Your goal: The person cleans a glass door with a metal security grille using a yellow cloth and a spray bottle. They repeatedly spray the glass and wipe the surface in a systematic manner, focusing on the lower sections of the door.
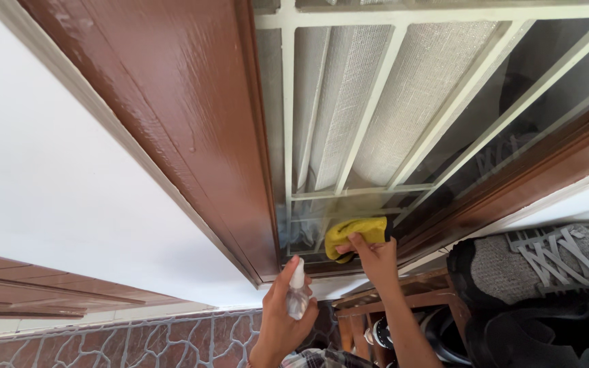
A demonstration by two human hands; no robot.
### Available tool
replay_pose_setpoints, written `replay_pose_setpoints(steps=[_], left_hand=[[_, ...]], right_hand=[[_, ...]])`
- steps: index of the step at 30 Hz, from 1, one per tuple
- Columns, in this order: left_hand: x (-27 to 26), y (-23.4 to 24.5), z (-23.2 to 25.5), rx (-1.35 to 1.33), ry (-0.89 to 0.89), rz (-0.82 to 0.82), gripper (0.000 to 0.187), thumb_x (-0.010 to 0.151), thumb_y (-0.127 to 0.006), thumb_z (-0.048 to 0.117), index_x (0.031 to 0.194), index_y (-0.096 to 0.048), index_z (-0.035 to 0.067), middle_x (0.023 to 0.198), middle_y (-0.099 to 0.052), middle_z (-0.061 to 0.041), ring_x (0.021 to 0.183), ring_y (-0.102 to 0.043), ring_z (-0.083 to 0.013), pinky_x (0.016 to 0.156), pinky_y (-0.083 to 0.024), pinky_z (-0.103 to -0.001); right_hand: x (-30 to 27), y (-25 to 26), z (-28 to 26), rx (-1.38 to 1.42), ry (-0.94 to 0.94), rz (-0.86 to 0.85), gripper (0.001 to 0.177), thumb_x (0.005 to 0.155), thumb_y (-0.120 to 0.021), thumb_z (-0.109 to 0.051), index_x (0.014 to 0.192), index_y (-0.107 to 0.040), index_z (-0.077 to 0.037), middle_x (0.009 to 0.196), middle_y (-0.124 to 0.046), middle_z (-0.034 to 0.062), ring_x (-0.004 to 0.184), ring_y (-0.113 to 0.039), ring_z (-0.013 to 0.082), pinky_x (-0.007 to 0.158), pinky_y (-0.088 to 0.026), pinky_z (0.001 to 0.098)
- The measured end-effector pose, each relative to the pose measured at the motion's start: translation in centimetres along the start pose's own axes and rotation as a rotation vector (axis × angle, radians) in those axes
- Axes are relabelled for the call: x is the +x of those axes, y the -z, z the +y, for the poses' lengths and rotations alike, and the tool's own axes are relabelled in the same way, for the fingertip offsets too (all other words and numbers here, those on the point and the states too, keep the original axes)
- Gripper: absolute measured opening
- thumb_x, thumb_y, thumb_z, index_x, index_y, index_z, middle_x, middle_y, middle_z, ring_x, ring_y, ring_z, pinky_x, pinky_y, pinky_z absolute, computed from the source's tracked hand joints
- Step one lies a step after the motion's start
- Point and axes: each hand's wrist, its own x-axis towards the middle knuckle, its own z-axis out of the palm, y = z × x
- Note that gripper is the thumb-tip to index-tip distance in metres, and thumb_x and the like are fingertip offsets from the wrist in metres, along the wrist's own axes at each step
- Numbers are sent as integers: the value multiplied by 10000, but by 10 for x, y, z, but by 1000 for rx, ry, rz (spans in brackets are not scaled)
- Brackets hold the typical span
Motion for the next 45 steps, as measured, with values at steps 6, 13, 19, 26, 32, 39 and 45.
replay_pose_setpoints(steps=[6,13,19,26,32,39,45], left_hand=[[26,-11,-5,8,-19,18,757,785,-697,-40,1485,-441,93,984,-665,-75,812,-673,-164,745,-578,-309],[27,-23,-39,-86,12,96,674,822,-698,-68,1423,-436,88,999,-632,-71,833,-667,-147,732,-575,-300],[25,-18,-30,-48,-18,119,697,814,-712,-62,1437,-438,90,1006,-652,-76,842,-672,-149,739,-578,-301],[6,0,-10,-79,36,63,781,775,-713,-64,1485,-424,84,978,-672,-67,851,-689,-148,739,-580,-293],[-8,15,-12,-96,71,56,806,738,-702,-84,1477,-431,88,994,-652,-80,847,-685,-156,750,-587,-308],[-14,24,-19,-115,139,61,820,729,-693,-93,1479,-424,99,998,-647,-80,839,-675,-150,726,-592,-309],[-19,21,-23,-132,110,99,806,741,-696,-96,1481,-430,83,990,-646,-85,845,-671,-148,750,-582,-301]], right_hand=[[3,27,21,-24,25,85,306,1023,-615,-181,921,-721,88,773,-779,154,722,-778,203,690,-637,326],[5,16,12,55,35,25,274,1021,-607,-182,1000,-669,84,772,-761,147,697,-766,207,670,-640,342],[5,6,-5,103,41,-36,267,1006,-637,-172,1032,-668,92,789,-757,169,704,-763,213,672,-643,357],[7,-46,-29,56,-95,-67,257,935,-697,-156,1007,-726,89,778,-786,174,664,-766,201,652,-632,334],[-12,-71,30,-2,-134,-97,269,963,-668,-172,937,-704,94,755,-785,161,670,-771,187,653,-633,328],[-2,-21,28,-22,-176,-40,370,1013,-570,-230,922,-725,94,786,-804,173,738,-815,219,692,-665,343],[7,-79,-30,54,-100,-132,281,970,-619,-184,1003,-682,88,797,-786,159,699,-796,223,664,-665,349]])
